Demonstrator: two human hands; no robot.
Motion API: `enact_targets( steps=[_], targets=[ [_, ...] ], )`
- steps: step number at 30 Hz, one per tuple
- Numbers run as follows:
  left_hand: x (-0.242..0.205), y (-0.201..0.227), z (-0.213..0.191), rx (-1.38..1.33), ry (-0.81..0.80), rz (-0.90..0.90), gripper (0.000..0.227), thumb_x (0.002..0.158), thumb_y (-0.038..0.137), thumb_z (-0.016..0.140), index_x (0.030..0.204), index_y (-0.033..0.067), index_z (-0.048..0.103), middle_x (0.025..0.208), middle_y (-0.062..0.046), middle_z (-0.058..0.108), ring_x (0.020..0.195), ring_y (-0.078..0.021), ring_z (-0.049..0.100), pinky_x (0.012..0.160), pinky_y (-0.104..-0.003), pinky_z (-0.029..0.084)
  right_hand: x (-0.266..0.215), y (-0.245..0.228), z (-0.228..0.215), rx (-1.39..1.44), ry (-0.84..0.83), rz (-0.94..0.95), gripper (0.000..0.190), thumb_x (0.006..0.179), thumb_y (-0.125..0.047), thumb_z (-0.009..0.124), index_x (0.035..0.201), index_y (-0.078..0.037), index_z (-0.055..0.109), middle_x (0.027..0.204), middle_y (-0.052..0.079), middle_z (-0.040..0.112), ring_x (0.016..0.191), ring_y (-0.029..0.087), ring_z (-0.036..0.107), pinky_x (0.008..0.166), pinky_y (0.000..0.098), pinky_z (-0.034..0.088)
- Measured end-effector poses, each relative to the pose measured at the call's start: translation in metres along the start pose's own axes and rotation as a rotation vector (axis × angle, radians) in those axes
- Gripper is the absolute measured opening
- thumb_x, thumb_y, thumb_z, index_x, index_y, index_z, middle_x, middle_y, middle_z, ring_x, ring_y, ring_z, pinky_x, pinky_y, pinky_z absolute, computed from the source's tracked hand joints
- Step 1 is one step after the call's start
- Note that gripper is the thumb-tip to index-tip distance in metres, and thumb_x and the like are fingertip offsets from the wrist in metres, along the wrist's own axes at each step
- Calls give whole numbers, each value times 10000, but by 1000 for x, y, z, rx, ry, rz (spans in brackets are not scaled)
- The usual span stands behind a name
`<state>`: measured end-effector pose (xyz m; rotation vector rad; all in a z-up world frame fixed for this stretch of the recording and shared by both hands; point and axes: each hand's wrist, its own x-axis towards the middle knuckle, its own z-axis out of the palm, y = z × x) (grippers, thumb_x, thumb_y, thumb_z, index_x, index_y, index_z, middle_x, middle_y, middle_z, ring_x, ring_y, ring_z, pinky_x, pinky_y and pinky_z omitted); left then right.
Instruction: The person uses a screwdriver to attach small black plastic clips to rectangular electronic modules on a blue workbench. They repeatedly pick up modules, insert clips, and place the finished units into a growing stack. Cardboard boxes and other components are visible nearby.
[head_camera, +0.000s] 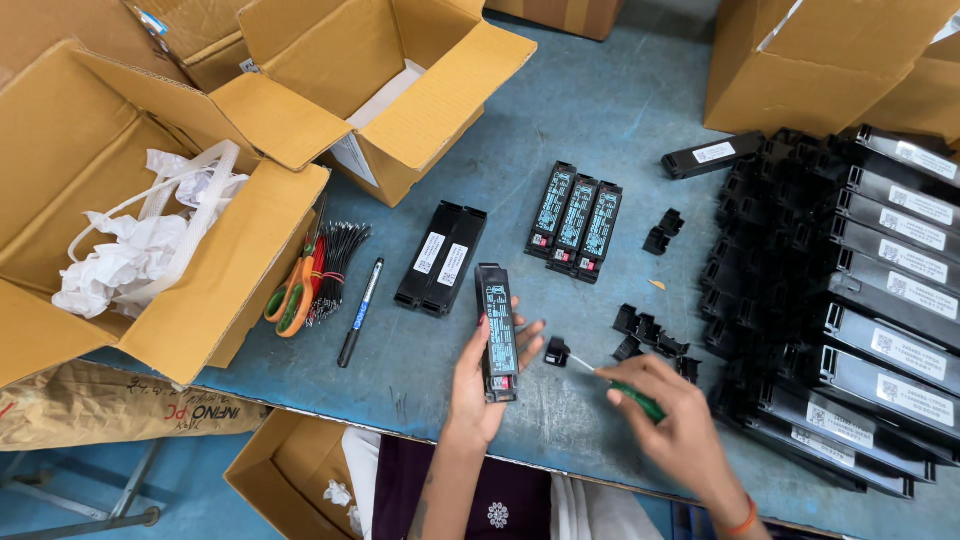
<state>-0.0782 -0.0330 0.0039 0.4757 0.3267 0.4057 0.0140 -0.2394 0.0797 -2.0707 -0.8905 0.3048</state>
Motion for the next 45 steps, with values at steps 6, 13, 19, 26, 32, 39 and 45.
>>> enact_targets(
  steps=[6, 13, 19, 26, 32, 39, 45],
  targets=[
    [-1, -10, -9, 18, -88, 118, 532, 1071, 315, 511, 1505, 8, 477, 1072, -69, 616, 851, -141, 610, 760, -269, 514, -28, -19, 27, 8, -19, -116, 269, 798, -42, 747, 1049, -103, 820, 939, 39, 755, 541, 138, 677, 461, 295, 526],
    [-2, -17, -8, 121, -89, 202, 545, 1063, 311, 505, 1492, -22, 451, 1070, -77, 619, 825, -152, 621, 725, -283, 524, -28, -36, 46, -69, 39, -204, 279, 794, -15, 745, 1056, -98, 790, 938, 41, 731, 514, 178, 674, 461, 321, 528],
    [-2, -19, -9, 125, -75, 189, 530, 1060, 306, 495, 1474, -24, 464, 1086, -83, 619, 820, -150, 627, 711, -284, 527, -28, -37, 49, -82, 46, -255, 268, 804, -5, 738, 1055, -87, 782, 956, 53, 732, 553, 199, 692, 487, 326, 536],
    [-1, -23, -16, 118, -87, 213, 370, 1075, 293, 519, 1253, -30, 542, 1092, -98, 635, 833, -167, 651, 711, -289, 539, -26, -36, 52, -66, 29, -252, 259, 801, 13, 726, 1039, -69, 782, 964, 49, 745, 593, 207, 721, 512, 315, 564],
    [0, -26, -23, 142, -90, 221, 324, 1056, 269, 527, 1214, -10, 577, 1076, -102, 649, 808, -162, 654, 677, -281, 547, -26, -36, 51, -104, -9, -345, 265, 794, 31, 697, 1038, -41, 773, 1000, 58, 748, 651, 238, 740, 555, 316, 584],
    [-3, -14, -7, 116, -124, 147, 340, 1031, 292, 520, 1311, 101, 527, 1129, -171, 679, 814, -219, 708, 689, -329, 615, -31, -35, 32, 8, -105, -232, 266, 822, -5, 739, 1068, -99, 775, 984, 48, 758, 629, 222, 731, 515, 322, 581],
    [-16, 13, 2, 384, -268, -180, 431, 973, 171, 586, 1380, 174, 444, 1258, -268, 661, 941, -329, 759, 706, -416, 666, -13, -20, 6, -401, 155, -429, 619, 740, 43, 614, 1272, -244, 748, 1134, 122, 618, 738, 237, 695, 577, 355, 570]
  ],
)
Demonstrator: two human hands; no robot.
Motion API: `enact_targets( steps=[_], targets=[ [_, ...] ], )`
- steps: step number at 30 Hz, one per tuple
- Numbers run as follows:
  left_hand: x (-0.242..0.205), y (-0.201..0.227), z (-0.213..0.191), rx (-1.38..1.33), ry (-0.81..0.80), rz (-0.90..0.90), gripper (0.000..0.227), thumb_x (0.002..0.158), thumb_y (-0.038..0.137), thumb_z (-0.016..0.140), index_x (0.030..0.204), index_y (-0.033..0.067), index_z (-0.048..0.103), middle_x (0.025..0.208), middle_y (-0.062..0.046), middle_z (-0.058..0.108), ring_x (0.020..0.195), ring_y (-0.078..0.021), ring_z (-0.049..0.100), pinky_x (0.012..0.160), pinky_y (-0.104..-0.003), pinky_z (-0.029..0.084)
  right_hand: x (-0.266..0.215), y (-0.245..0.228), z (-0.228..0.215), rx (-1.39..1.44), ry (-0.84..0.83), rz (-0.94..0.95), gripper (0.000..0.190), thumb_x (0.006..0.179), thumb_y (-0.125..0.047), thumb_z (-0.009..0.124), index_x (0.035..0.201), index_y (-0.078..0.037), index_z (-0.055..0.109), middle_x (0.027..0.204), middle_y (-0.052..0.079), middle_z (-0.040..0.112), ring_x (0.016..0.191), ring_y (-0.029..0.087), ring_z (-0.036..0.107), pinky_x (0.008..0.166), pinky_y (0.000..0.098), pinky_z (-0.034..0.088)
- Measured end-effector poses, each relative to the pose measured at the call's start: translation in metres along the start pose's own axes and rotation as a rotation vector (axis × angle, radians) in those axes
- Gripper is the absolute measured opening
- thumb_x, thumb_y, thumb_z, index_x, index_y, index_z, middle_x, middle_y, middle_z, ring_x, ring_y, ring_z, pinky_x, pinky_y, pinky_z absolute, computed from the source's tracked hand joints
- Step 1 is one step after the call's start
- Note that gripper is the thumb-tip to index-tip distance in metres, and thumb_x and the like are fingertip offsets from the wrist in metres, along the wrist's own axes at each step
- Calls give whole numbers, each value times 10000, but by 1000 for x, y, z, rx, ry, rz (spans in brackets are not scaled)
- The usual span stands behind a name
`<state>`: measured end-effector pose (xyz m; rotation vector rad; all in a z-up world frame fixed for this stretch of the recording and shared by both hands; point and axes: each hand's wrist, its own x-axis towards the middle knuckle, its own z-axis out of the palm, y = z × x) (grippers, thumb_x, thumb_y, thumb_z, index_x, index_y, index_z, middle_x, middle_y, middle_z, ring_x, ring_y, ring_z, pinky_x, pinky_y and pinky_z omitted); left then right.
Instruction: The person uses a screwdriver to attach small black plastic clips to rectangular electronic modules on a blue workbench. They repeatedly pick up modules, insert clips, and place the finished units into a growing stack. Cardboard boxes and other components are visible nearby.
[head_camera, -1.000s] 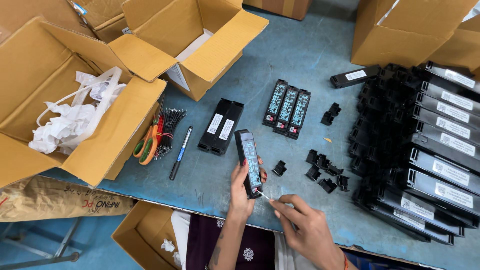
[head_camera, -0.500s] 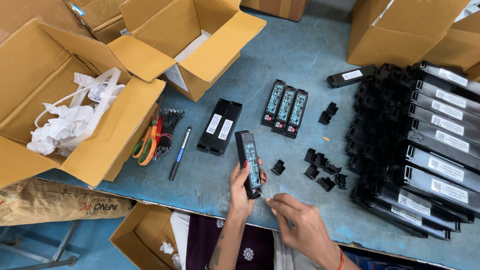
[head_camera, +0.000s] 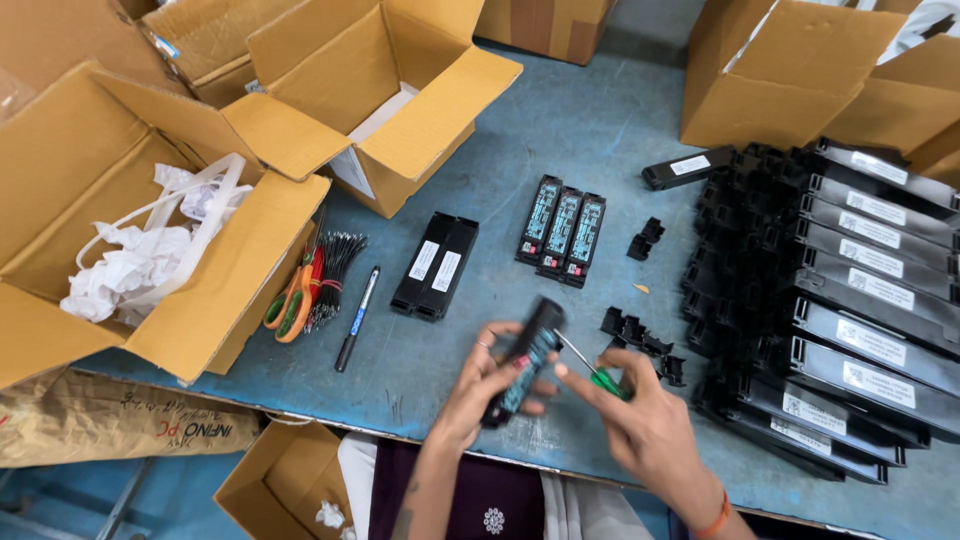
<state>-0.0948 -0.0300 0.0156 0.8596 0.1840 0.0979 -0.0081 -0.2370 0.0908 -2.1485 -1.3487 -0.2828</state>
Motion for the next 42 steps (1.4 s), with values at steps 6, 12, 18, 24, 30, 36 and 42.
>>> enact_targets(
  steps=[6, 12, 18, 24, 30, 36, 42],
  targets=[
    [-17, 7, -26, -65, -428, -206, 675, 1000, 261, 610, 1572, -11, 379, 1454, -305, 547, 1260, -393, 665, 915, -478, 630, 8, 9, 17, 5, -173, 10, 530, 745, -285, 831, 1251, -178, 717, 1109, 124, 617, 702, 256, 675, 545, 387, 555],
    [-12, -14, -21, 310, -140, 185, 853, 927, 473, 657, 1579, 42, 317, 1615, -163, 429, 1458, -295, 462, 1182, -413, 369, 14, -1, 34, 365, 14, 367, 470, 764, -267, 858, 1172, -69, 734, 990, 84, 643, 641, 214, 615, 551, 334, 501],
    [20, -41, 11, -306, 285, 424, 506, 1004, 499, 591, 1221, 43, 545, 1222, -131, 632, 1114, -231, 625, 964, -386, 515, 5, -24, 44, 408, 102, 249, 477, 900, -67, 702, 1369, -3, 640, 974, 128, 605, 737, 262, 617, 654, 329, 531],
    [26, -18, -20, -817, 333, 461, 424, 1019, 488, 587, 1067, 68, 562, 821, -25, 526, 697, -115, 488, 647, -252, 440, -27, -35, 49, 254, 139, 89, 331, 813, -35, 763, 1139, -86, 748, 960, 66, 723, 626, 189, 711, 545, 302, 562],
    [23, -12, -15, -873, 275, 463, 449, 1027, 508, 575, 1064, 61, 555, 812, -25, 512, 693, -107, 481, 637, -235, 443, -32, -37, 56, 254, 125, 125, 324, 784, -18, 790, 1103, -70, 775, 926, 64, 724, 557, 126, 694, 491, 293, 535],
    [18, -12, 8, -649, 493, 390, 406, 985, 537, 534, 1034, 133, 530, 743, -14, 479, 663, -127, 487, 620, -260, 445, -24, -36, 49, 216, 67, 90, 312, 799, -17, 773, 1106, -69, 765, 934, 56, 712, 584, 160, 689, 513, 310, 545],
    [23, -8, 15, -609, 518, 410, 402, 1007, 539, 543, 1054, 140, 520, 727, 9, 454, 607, -96, 429, 563, -249, 387, -16, -42, 46, 119, 131, -48, 347, 788, 7, 746, 1133, -27, 734, 975, 64, 694, 707, 209, 710, 576, 331, 562]
  ],
)
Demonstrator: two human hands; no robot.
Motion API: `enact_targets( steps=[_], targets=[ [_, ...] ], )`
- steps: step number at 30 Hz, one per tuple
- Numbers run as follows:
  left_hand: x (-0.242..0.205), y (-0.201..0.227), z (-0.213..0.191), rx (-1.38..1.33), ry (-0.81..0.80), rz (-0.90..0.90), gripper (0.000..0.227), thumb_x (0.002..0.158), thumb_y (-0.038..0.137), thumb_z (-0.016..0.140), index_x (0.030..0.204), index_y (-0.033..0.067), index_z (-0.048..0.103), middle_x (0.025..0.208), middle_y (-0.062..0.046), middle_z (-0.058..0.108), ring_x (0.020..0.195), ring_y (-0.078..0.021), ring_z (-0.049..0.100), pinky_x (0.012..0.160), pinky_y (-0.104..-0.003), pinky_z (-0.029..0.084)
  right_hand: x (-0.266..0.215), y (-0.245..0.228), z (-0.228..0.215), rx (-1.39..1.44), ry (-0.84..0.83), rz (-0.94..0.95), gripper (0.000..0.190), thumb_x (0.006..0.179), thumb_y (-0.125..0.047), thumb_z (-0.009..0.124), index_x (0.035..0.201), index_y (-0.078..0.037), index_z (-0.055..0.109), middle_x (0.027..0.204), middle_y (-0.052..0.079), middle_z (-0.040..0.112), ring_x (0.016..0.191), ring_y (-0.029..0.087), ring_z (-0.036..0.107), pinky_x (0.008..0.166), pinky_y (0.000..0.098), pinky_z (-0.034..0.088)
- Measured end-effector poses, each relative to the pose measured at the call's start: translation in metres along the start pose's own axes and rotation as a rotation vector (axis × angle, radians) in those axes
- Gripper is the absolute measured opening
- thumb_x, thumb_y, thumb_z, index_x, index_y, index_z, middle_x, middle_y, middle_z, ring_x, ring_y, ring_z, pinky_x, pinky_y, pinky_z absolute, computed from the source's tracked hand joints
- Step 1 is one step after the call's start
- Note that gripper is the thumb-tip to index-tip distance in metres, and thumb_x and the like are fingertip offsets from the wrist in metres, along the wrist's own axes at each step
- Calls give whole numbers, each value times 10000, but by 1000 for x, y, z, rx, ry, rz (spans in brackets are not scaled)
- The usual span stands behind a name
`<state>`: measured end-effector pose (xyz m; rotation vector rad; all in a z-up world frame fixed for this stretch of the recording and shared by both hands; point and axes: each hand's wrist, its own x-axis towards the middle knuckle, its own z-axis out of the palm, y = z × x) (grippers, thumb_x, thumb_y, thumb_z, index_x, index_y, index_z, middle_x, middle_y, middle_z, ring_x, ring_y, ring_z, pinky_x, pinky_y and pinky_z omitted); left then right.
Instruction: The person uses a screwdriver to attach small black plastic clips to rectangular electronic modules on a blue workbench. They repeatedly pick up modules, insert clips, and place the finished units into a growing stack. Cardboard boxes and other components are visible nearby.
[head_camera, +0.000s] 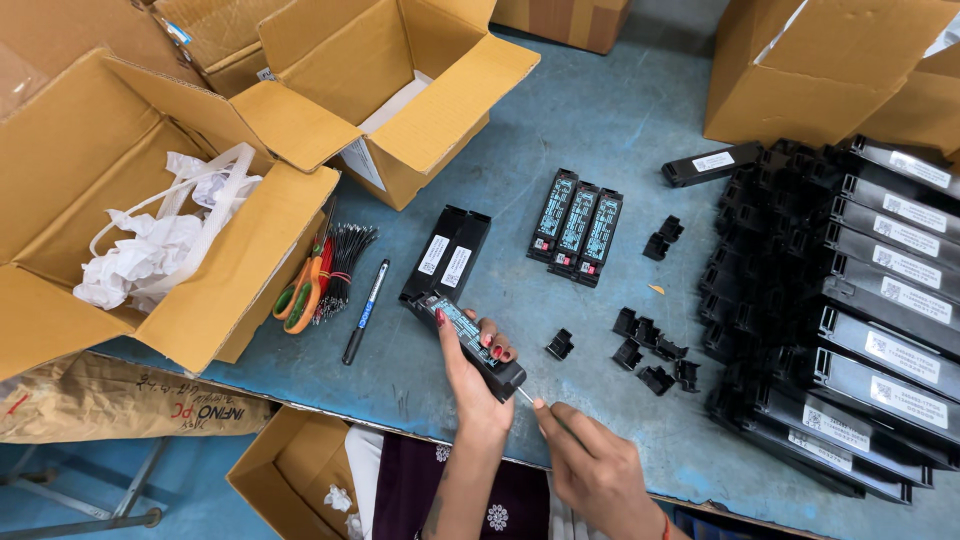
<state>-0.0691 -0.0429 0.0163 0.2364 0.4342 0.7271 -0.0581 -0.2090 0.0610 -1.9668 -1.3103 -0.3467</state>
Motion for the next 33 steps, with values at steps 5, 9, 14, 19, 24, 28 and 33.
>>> enact_targets(
  steps=[5, 9, 14, 19, 24, 28, 33],
  targets=[
    [4, 13, 1, 125, -3, -138, 397, 1021, 538, 560, 1031, 142, 521, 680, 26, 452, 515, -68, 392, 485, -228, 354, 17, 5, -17, 216, -203, 101, 315, 800, 2, 738, 1107, -57, 771, 999, 68, 741, 696, 232, 737, 582, 330, 591],
    [1, 16, 0, 504, -38, -201, 427, 988, 533, 552, 986, 106, 544, 619, 7, 476, 480, -115, 490, 465, -278, 442, 38, 20, -36, 379, -444, 230, 234, 802, -44, 752, 1030, -61, 804, 958, 62, 775, 719, 247, 767, 610, 341, 603],
    [17, 16, -3, 700, -59, -217, 466, 970, 529, 562, 990, 63, 548, 638, -26, 566, 573, -192, 691, 541, -324, 587, 50, 38, -34, 421, -536, 256, 241, 809, -115, 768, 1036, -41, 800, 968, 97, 783, 770, 267, 763, 672, 366, 579],
    [38, 8, -6, 860, -135, -209, 478, 967, 504, 602, 1000, 29, 551, 662, -64, 606, 641, -249, 740, 574, -355, 625, 39, 59, -23, 436, -577, 324, 294, 858, -177, 730, 1121, -59, 790, 920, 110, 775, 772, 257, 725, 712, 362, 546],
    [57, 5, -10, 595, -74, -157, 501, 986, 540, 547, 1012, 40, 551, 711, -67, 622, 657, -228, 739, 592, -336, 637, 19, 68, -31, 360, -437, 543, 382, 900, -198, 717, 1266, -105, 775, 841, 137, 698, 716, 291, 636, 666, 383, 503],
    [54, -7, -23, 571, -106, -167, 497, 1009, 534, 518, 1021, 40, 566, 728, -74, 633, 652, -219, 719, 594, -341, 621, 16, 51, -10, 235, -138, 387, 611, 790, -247, 872, 1357, -85, 711, 1043, 121, 662, 897, 267, 669, 750, 362, 565],
    [47, -14, -32, 634, -246, -193, 511, 1085, 526, 499, 1046, 22, 571, 798, -102, 680, 731, -194, 707, 641, -316, 584, 34, 40, 22, 257, -100, 65, 434, 814, -160, 828, 1218, -53, 711, 1155, 166, 725, 986, 319, 740, 774, 363, 613]
  ],
)
